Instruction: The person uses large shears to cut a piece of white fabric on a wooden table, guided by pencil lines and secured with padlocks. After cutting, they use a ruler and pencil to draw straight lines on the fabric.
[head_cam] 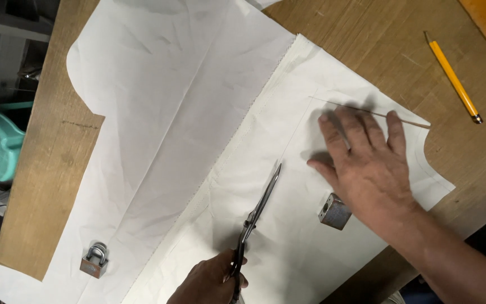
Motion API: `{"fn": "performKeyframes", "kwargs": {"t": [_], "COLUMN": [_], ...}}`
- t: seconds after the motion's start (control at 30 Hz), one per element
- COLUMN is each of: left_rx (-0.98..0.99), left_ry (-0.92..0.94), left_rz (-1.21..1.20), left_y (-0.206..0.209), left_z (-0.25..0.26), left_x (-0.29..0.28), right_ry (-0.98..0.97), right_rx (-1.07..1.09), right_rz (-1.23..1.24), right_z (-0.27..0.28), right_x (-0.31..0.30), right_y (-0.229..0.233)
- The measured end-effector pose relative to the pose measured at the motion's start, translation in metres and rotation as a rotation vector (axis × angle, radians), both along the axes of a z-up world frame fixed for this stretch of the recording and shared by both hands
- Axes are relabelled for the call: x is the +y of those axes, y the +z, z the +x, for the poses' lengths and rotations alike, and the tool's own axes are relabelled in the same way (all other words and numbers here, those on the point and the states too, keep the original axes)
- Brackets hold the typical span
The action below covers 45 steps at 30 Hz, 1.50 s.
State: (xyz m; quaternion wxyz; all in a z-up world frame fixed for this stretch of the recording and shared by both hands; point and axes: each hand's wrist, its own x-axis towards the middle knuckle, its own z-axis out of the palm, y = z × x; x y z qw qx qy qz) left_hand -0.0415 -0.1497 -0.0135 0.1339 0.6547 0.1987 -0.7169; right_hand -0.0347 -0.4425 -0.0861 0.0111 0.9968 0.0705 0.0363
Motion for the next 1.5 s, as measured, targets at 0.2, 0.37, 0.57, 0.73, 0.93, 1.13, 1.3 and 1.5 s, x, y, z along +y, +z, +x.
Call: {"fn": "performKeyframes", "kwargs": {"t": [0.2,0.37,0.57,0.73,0.93,1.13,1.3,1.5], "left_rx": [0.009,0.012,-0.028,-0.033,-0.026,-0.022,-0.015,-0.089], "left_ry": [0.15,0.066,-0.045,0.032,-0.003,-0.08,0.08,-0.054], "left_rz": [0.049,0.038,-0.048,0.006,-0.003,-0.035,0.059,-0.096], "left_y": [-0.001,-0.004,-0.007,-0.009,-0.008,-0.009,-0.004,0.005], "left_z": [-0.003,0.006,0.017,0.014,0.028,0.036,0.038,0.058], "left_x": [-0.001,-0.009,-0.018,-0.018,-0.033,-0.043,-0.048,-0.067], "right_ry": [0.002,-0.004,-0.022,-0.038,-0.053,-0.064,-0.061,-0.075], "right_rx": [0.002,0.008,0.009,0.026,0.033,0.031,0.027,0.038], "right_rz": [-0.095,-0.082,-0.046,-0.027,-0.048,-0.029,-0.038,-0.044], "right_z": [0.006,0.006,0.007,0.007,0.008,0.008,0.01,0.008], "right_x": [-0.016,-0.017,-0.017,-0.017,-0.017,-0.018,-0.017,-0.017], "right_y": [-0.015,-0.018,-0.018,-0.02,-0.022,-0.026,-0.02,-0.025]}}
